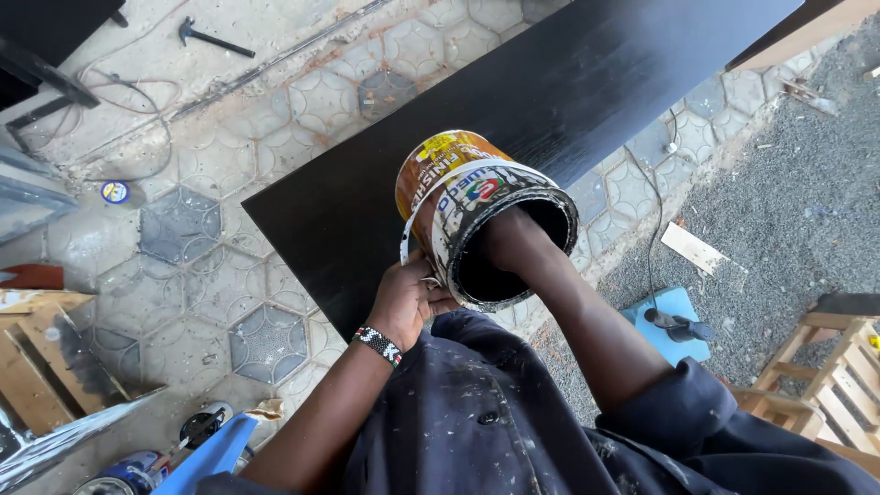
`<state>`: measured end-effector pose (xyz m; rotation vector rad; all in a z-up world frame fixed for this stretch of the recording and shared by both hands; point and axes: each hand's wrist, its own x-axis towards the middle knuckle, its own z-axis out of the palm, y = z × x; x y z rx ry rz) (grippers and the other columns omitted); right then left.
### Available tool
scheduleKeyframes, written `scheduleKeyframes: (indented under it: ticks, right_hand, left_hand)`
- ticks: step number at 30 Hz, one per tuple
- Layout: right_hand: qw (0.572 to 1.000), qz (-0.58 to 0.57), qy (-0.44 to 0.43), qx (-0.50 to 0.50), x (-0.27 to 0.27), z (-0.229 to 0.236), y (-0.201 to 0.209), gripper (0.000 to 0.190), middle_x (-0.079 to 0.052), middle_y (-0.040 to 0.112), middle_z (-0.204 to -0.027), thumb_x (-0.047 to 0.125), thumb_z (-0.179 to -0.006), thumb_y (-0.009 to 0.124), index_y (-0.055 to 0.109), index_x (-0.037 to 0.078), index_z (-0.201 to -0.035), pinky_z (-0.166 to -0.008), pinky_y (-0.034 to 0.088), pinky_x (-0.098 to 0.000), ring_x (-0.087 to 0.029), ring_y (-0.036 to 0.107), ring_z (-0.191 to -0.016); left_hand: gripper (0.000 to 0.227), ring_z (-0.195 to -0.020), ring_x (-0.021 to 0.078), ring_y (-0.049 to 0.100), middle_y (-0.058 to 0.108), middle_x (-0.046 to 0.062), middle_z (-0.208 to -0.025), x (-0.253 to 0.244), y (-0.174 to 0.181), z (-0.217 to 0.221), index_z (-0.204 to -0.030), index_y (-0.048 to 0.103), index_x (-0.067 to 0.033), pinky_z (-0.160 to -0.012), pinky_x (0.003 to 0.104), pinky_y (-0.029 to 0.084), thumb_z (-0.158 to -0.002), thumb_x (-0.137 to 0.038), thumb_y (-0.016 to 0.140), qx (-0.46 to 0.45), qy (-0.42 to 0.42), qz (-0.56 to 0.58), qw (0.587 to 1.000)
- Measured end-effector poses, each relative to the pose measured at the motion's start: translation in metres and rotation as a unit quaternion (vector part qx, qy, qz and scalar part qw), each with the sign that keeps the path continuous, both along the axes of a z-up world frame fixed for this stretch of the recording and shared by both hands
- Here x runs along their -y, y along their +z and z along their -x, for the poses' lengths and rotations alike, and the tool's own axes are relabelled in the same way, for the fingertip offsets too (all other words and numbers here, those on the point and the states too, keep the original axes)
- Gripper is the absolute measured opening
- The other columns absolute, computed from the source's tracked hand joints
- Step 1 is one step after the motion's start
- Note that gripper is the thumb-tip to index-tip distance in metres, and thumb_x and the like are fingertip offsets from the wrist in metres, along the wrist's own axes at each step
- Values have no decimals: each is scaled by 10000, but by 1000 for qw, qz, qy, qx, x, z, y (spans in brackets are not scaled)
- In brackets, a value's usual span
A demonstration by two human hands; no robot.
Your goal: The person wipes a long black cabinet with a white cloth. They then pick up a paint can and a sponge, dip the sponge into the black paint, and apply the paint to the cabinet surface in long strokes.
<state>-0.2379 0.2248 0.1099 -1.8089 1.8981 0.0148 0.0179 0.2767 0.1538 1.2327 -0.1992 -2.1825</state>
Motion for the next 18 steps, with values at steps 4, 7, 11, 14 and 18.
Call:
scheduleKeyframes:
  ticks: [4,7,11,14,18]
  right_hand:
    - [997,6,15,80,0,7,-9,354,-286,793,-1056,121,-997,767,790,-70,-1294,-960,598,-545,-497,760,-1042]
    - [989,10,18,145,-6,10,-17,306,-225,771,-946,119,-958,798,792,-43,-1218,-829,562,-470,-411,733,-896]
    - [969,19,26,244,-14,16,-27,240,-134,737,-780,115,-899,845,795,-1,-1104,-634,509,-358,-282,692,-678]
    - [950,24,38,310,-24,31,-32,204,-73,714,-670,112,-860,876,796,27,-1028,-503,473,-283,-196,664,-532]
    - [922,21,60,381,-40,39,-21,178,-12,691,-560,110,-821,907,798,55,-951,-373,437,-208,-110,637,-387]
  left_hand:
    - [263,-885,478,852,613,108,-910,-5,11,2,-1301,649,-60,-770,688,766,-1060,-164,662,-5,3,7,1000]
    - [262,-834,448,843,606,100,-885,-9,20,1,-1279,639,-53,-761,672,766,-1034,-144,659,5,-5,2,1000]
    - [227,-806,423,837,589,99,-867,-12,32,-3,-1247,626,-50,-766,653,765,-1044,-148,646,22,-4,0,1000]
    - [231,-785,418,835,623,115,-863,-16,35,-6,-1255,645,-57,-737,645,775,-1040,-141,653,30,4,3,1000]
    - [194,-770,413,810,585,87,-846,-18,37,-8,-1196,608,-37,-719,629,777,-1056,-167,640,26,8,-8,1000]
